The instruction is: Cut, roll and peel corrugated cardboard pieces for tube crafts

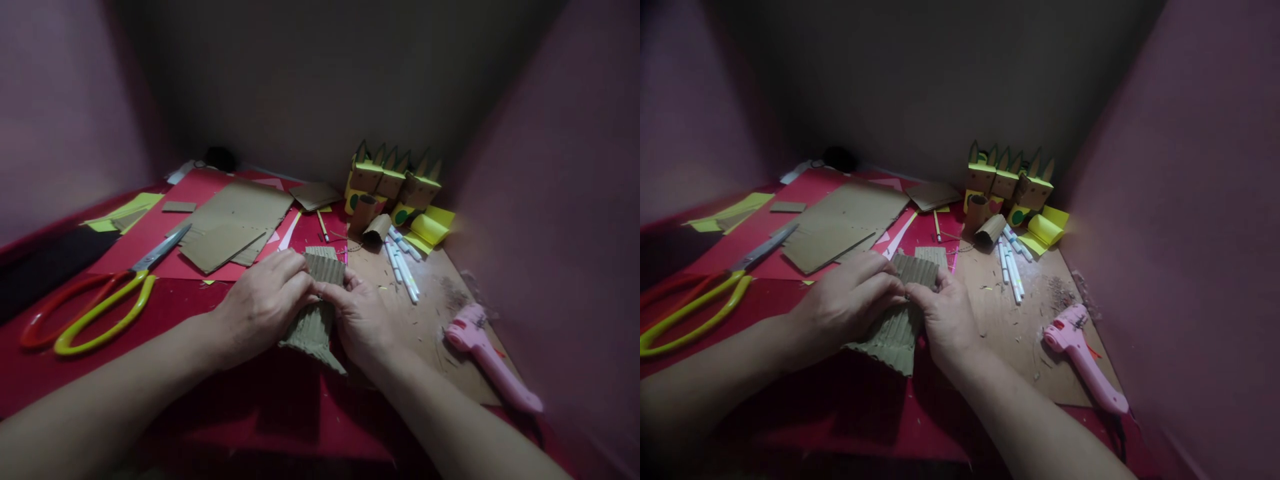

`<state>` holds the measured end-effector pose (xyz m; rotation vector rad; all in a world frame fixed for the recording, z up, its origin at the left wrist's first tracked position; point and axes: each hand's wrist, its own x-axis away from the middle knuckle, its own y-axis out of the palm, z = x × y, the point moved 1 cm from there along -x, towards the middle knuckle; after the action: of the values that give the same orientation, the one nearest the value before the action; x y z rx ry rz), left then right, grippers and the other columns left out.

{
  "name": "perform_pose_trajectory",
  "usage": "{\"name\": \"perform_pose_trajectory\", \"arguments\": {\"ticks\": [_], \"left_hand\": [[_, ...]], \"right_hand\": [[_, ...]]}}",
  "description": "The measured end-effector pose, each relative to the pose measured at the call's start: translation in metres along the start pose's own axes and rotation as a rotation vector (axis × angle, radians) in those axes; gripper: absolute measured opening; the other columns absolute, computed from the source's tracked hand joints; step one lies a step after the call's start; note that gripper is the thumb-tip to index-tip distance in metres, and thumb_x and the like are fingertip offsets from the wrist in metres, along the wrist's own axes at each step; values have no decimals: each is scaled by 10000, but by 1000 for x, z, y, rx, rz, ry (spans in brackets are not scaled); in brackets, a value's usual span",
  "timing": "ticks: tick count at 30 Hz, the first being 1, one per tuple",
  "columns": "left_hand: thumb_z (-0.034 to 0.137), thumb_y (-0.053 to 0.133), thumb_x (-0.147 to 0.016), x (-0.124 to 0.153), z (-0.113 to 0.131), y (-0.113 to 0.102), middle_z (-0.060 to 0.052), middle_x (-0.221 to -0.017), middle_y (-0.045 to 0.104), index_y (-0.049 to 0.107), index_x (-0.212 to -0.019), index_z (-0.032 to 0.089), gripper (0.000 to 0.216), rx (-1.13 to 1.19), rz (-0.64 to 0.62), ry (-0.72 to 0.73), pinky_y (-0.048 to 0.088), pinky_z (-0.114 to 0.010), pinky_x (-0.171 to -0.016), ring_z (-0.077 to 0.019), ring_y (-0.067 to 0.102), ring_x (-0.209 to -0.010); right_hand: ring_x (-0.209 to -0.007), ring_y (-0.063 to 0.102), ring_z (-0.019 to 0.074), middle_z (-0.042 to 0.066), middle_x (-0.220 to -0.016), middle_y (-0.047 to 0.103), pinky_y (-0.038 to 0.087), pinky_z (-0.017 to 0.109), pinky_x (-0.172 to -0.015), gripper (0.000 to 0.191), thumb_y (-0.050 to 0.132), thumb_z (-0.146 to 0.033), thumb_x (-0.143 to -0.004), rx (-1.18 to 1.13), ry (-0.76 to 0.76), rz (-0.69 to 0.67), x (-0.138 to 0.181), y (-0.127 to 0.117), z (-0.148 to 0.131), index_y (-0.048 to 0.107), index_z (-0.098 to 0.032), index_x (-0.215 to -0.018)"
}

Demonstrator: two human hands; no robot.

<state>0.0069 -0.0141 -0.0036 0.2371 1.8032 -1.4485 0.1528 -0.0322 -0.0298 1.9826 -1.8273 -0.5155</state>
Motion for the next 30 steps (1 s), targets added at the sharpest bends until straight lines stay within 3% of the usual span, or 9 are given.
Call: {"name": "perform_pose_trajectory", "arguments": {"ticks": [7, 14, 20, 26, 30], "left_hand": [[148, 481, -932, 1, -2, -1, -68, -731, 507, 581, -751, 124, 209, -73, 10, 109, 380, -329, -622, -196, 441, -687], [86, 519, -904, -1, -1, -5, -49, -724, 516, 590, -783, 126, 146, 121, 49, 82, 381, -297, -601, -165, 448, -657], [77, 474, -909, -4, 6, -6, -43, -690, 486, 566, -745, 127, 196, 104, 9, 47, 351, -299, -568, -166, 418, -631], [53, 450, -897, -6, 8, -7, -54, -696, 497, 553, -735, 131, 206, 101, -52, 77, 352, -307, -577, -173, 425, -641], [44, 460, -882, -5, 9, -7, -65, -688, 493, 551, -699, 128, 222, -18, -64, 107, 347, -321, -585, -182, 413, -648]], "right_hand": [[-602, 618, 136, -2, -739, 700, 498, 280, -632, 204, 701, -104, -669, -39, 17, 12, 2, 1, 3, 670, -194, -849], [-620, 632, 150, 17, -730, 706, 517, 307, -678, 243, 787, -206, -650, -103, 135, -16, 1, 0, -1, 699, -159, -871], [-616, 641, 168, 0, -685, 700, 529, 331, -681, 227, 796, -245, -649, -45, 47, 40, 3, 3, 1, 702, -179, -845], [-654, 645, 172, -2, -678, 692, 524, 339, -715, 189, 781, -239, -663, -41, 56, 37, 5, 3, 5, 718, -190, -835], [-657, 636, 166, 17, -721, 709, 511, 323, -680, 186, 782, -225, -637, 16, 62, 81, 5, 2, 5, 718, -178, -805]]}}
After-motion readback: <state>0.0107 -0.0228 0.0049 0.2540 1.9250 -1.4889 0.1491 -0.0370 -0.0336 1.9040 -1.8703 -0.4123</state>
